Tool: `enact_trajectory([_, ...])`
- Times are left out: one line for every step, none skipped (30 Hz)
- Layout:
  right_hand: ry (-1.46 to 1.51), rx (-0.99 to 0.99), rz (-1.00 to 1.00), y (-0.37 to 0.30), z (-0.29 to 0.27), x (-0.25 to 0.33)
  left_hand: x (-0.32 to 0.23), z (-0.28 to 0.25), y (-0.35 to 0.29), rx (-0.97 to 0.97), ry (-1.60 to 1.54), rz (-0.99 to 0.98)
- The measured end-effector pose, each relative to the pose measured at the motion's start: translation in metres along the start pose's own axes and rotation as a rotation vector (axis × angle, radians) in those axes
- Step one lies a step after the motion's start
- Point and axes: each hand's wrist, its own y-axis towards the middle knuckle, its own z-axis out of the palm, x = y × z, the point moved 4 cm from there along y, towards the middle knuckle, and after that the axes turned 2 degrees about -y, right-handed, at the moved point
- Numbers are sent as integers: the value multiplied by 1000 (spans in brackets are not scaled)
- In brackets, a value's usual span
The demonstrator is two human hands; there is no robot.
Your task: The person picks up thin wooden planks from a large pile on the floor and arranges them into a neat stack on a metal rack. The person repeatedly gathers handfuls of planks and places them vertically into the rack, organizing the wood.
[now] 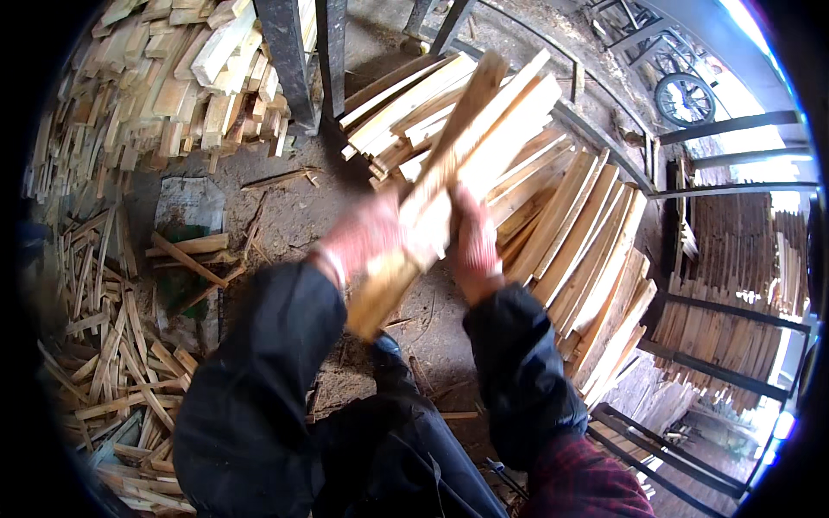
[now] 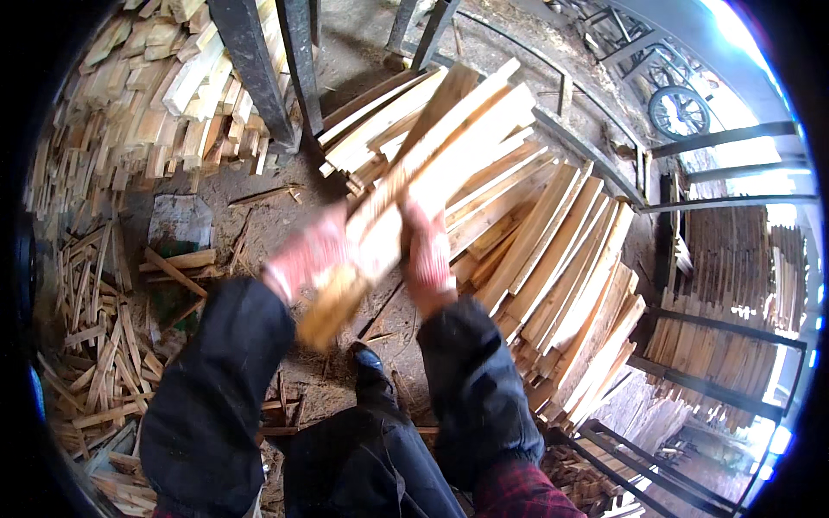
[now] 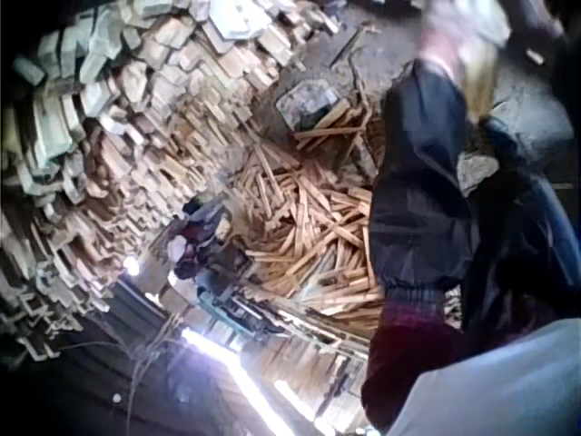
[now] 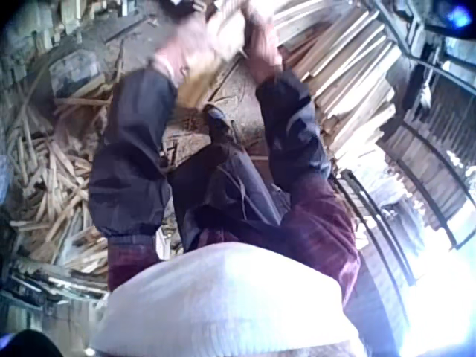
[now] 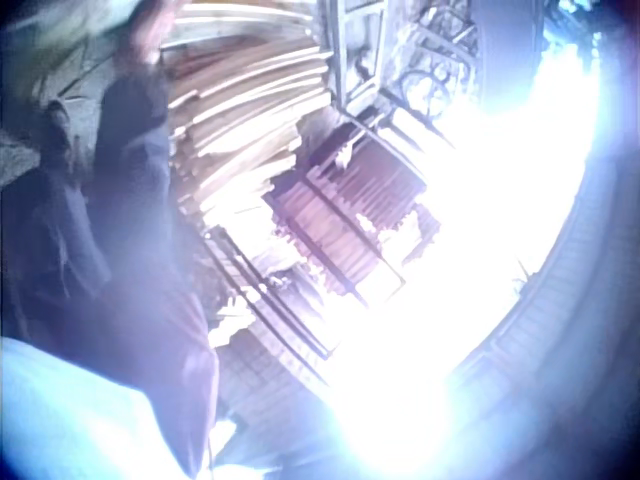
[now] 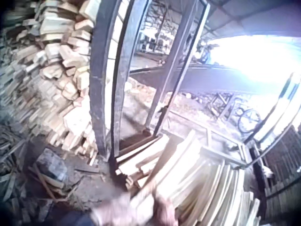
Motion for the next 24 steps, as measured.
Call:
enact_trajectory([4,42,-8,25,17,0,16,-34,26,-154,182,-46])
enact_trajectory([7,78,-20,49,31,1,20,-58,27,-356,393,23])
enact_trajectory([-73,76,53,63,29,-20,28,-78,28,-571,603,47])
enact_trajectory([-139,92,156,64,29,-48,24,-91,-1,-834,877,162])
enact_trajectory([-256,237,248,51,27,-80,30,-93,-30,-829,724,143])
enact_trajectory([-356,411,360,29,23,-118,65,-91,-64,-870,757,154])
enact_trajectory([-417,445,472,-2,13,-141,93,-78,-91,-758,707,-55])
enact_trajectory([-582,471,485,-29,-8,-169,117,-64,-120,-641,635,-243])
enact_trajectory([-533,427,652,-58,-22,-195,147,-48,-158,-582,502,-359])
enact_trajectory([-529,372,765,-91,-28,-218,180,-28,-199,-532,363,-446])
enact_trajectory([-550,345,854,-121,-38,-248,210,-11,-248,-507,262,-591])
enact_trajectory([-583,265,899,-151,-48,-275,238,10,-296,-463,144,-707])
enact_trajectory([-688,280,1046,-180,-61,-301,263,29,-344,-325,169,-756])
enact_trajectory([-775,328,1141,-203,-63,-316,282,51,-389,-183,180,-794])
enact_trajectory([-882,364,1159,-218,-71,-331,289,63,-420,-259,53,-855])
enact_trajectory([-980,420,1178,-230,-74,-350,292,70,-448,-346,-69,-924])
enact_trajectory([-1125,553,1108,-234,-77,-371,306,72,-472,-435,-128,-1017])
enact_trajectory([-1262,685,1028,-237,-79,-392,325,74,-496,-520,-187,-1110])
enact_trajectory([-1382,778,898,-241,-70,-416,350,79,-521,-607,-248,-1197])
enact_trajectory([-1627,910,776,-245,-58,-445,397,97,-557,-819,-270,-1141])
enact_trajectory([-1740,1016,697,-244,-38,-469,416,84,-573,-946,-199,-1142])
enact_trajectory([-1842,1119,606,-243,-12,-496,431,62,-589,-1073,-117,-1140])
enact_trajectory([-1835,1169,488,-240,5,-527,447,38,-602,-1155,-272,-1010])
enact_trajectory([-1770,1238,335,-236,24,-562,464,17,-615,-1257,-316,-1017])
